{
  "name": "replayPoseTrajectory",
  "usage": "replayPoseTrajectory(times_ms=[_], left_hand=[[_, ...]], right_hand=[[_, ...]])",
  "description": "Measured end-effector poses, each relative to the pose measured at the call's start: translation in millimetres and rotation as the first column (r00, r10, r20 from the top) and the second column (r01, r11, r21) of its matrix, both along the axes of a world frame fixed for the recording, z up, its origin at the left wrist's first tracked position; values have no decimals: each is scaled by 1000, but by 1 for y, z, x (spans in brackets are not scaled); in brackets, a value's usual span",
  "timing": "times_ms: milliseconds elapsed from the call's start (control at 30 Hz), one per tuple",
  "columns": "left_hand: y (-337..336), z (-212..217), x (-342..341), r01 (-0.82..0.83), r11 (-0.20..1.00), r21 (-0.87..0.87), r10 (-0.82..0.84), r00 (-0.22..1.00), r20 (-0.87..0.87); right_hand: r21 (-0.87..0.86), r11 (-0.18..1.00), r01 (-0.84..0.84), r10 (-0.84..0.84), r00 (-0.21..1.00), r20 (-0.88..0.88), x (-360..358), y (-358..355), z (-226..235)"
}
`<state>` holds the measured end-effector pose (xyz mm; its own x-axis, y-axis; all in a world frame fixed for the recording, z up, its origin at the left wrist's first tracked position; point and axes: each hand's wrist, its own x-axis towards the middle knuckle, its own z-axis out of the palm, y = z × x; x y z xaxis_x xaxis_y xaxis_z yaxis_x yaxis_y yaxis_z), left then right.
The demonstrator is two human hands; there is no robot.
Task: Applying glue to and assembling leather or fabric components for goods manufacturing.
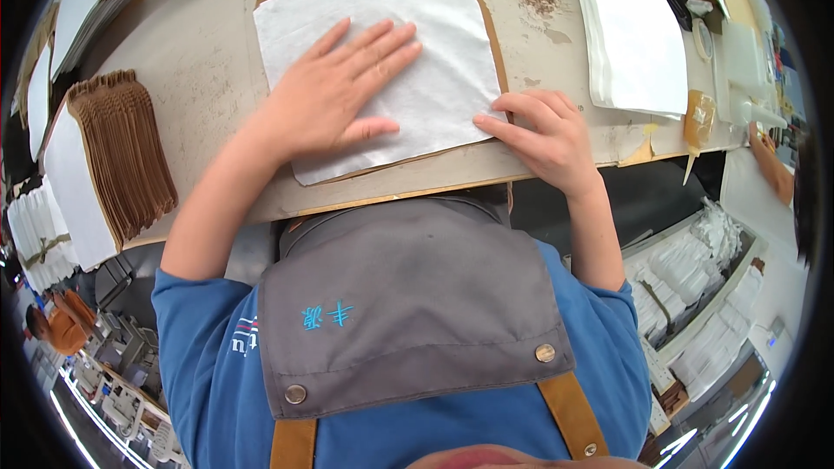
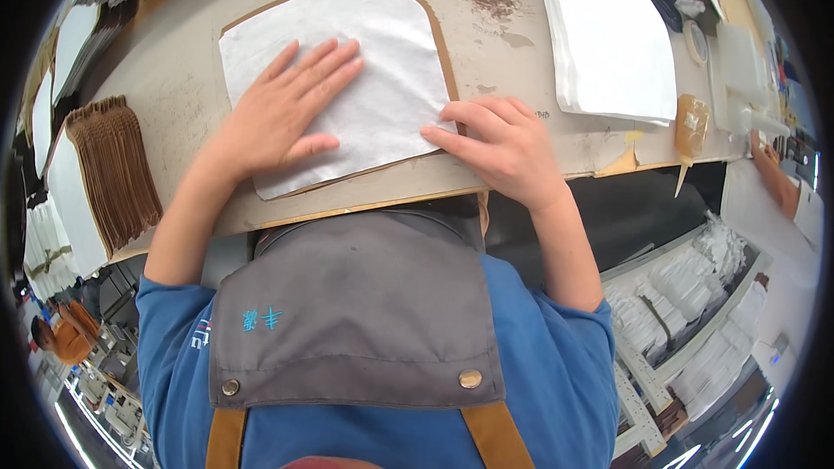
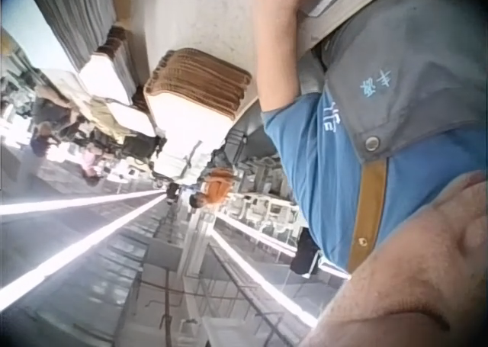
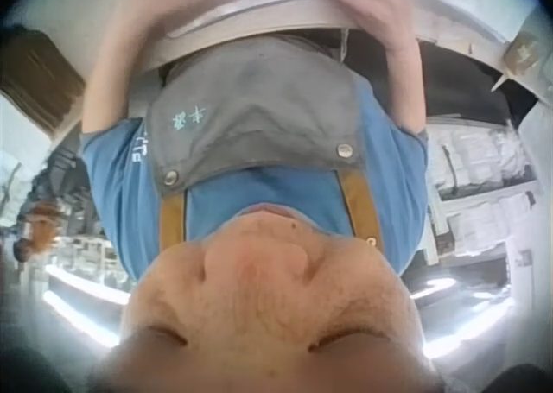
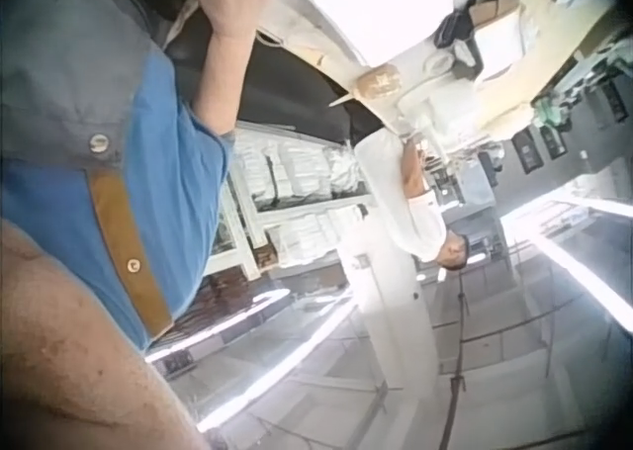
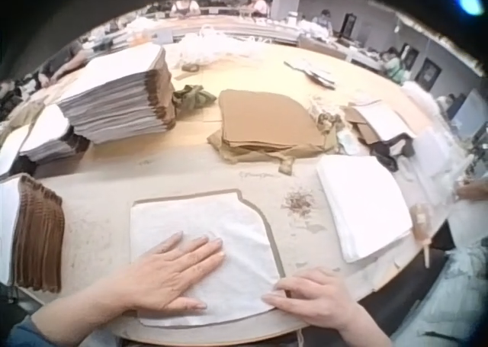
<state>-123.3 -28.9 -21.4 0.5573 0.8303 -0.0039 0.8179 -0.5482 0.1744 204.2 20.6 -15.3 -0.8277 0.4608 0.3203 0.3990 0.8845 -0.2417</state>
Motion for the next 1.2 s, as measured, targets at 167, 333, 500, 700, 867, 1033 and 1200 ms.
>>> replayPoseTrajectory(times_ms=[167, 333, 500, 700, 867, 1033, 1200], left_hand=[[-45, 9, 30, 147, 970, -192, -143, 989, 33], [-54, 15, 35, 264, 942, -207, -260, 965, 43], [-36, 20, 58, 162, 975, -154, -122, 963, 239], [-11, 6, 106, -159, 985, -61, 168, 854, 492], [-6, -2, 110, -203, 972, -116, 230, 742, 629], [-4, -4, 114, -176, 979, -105, 202, 742, 639], [-3, 1, 104, -249, 918, -310, 397, 525, 753]], right_hand=[[13, 1000, 1, -1, 1000, -29, 2, 0, 1], [41, 999, 13, -11, 998, -58, 3, 0, -2], [77, 997, 20, -13, 996, -90, 3, -1, -5], [34, 999, 19, -15, 992, -122, 3, -1, -7], [-254, 967, 29, -113, 940, -321, 8, 2, -3], [-214, 972, 100, -168, 928, -332, 14, 7, -2], [-73, 986, 151, -164, 958, -235, 10, 5, -8]])
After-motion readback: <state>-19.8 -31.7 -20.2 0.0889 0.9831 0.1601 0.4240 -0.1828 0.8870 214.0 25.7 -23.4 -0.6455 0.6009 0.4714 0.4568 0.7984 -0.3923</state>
